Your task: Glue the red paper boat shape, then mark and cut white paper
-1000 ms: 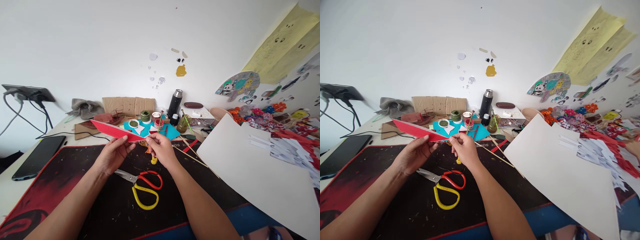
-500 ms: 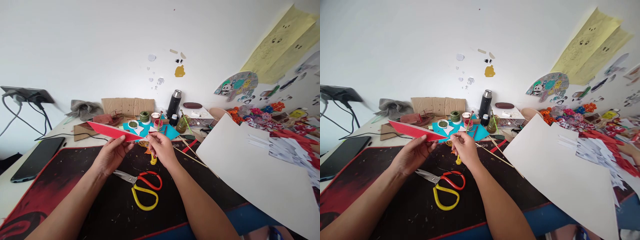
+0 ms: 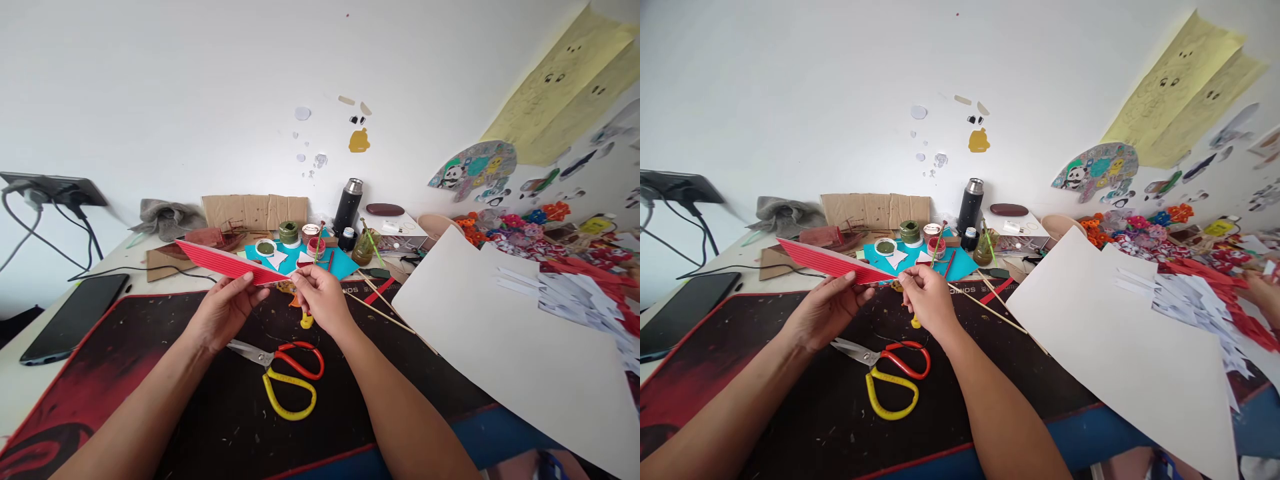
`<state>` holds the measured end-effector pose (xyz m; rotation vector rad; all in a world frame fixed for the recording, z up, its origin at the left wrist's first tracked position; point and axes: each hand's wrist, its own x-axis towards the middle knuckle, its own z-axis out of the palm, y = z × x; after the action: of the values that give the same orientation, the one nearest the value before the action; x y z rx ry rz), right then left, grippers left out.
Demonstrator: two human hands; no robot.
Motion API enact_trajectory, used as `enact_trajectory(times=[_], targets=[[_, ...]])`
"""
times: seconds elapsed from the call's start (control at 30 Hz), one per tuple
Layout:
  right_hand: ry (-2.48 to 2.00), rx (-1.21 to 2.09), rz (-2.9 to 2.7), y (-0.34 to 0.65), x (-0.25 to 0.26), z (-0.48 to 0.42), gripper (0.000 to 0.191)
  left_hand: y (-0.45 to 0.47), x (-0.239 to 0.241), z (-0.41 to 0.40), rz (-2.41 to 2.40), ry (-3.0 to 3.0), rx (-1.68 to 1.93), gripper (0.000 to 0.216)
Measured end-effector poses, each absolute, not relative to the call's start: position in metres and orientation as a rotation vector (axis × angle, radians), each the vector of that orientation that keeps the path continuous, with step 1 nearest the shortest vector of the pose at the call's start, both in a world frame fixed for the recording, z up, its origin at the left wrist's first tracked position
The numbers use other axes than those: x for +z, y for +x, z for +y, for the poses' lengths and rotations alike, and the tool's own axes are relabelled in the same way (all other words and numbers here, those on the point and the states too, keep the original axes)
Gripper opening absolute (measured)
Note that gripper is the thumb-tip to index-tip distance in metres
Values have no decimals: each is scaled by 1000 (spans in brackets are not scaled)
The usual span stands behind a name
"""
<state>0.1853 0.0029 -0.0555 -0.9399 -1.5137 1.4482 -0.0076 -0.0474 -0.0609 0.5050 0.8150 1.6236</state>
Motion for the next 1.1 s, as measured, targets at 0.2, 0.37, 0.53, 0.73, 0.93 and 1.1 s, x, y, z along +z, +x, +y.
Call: enact_trajectory(times=[0.2, 0.37, 0.53, 0.73, 0.93, 1.1], targets=[[-907, 1478, -1449, 186, -54, 4, 34, -12, -61, -46, 794, 458, 1637, 23], [-853, 1535, -1379, 185, -54, 4, 42, -13, -63, -46, 778, 455, 1659, 22], [-845, 1597, -1468, 180, -57, -1, 47, -9, -65, -47, 770, 493, 1645, 26], [-827, 1614, -1452, 175, -63, -5, 54, 3, -62, -53, 757, 559, 1572, 30], [-860, 1575, -1488, 174, -64, -6, 49, 9, -61, -56, 767, 591, 1550, 38], [-854, 1594, -1455, 175, -60, -6, 51, 5, -64, -54, 764, 572, 1541, 29]])
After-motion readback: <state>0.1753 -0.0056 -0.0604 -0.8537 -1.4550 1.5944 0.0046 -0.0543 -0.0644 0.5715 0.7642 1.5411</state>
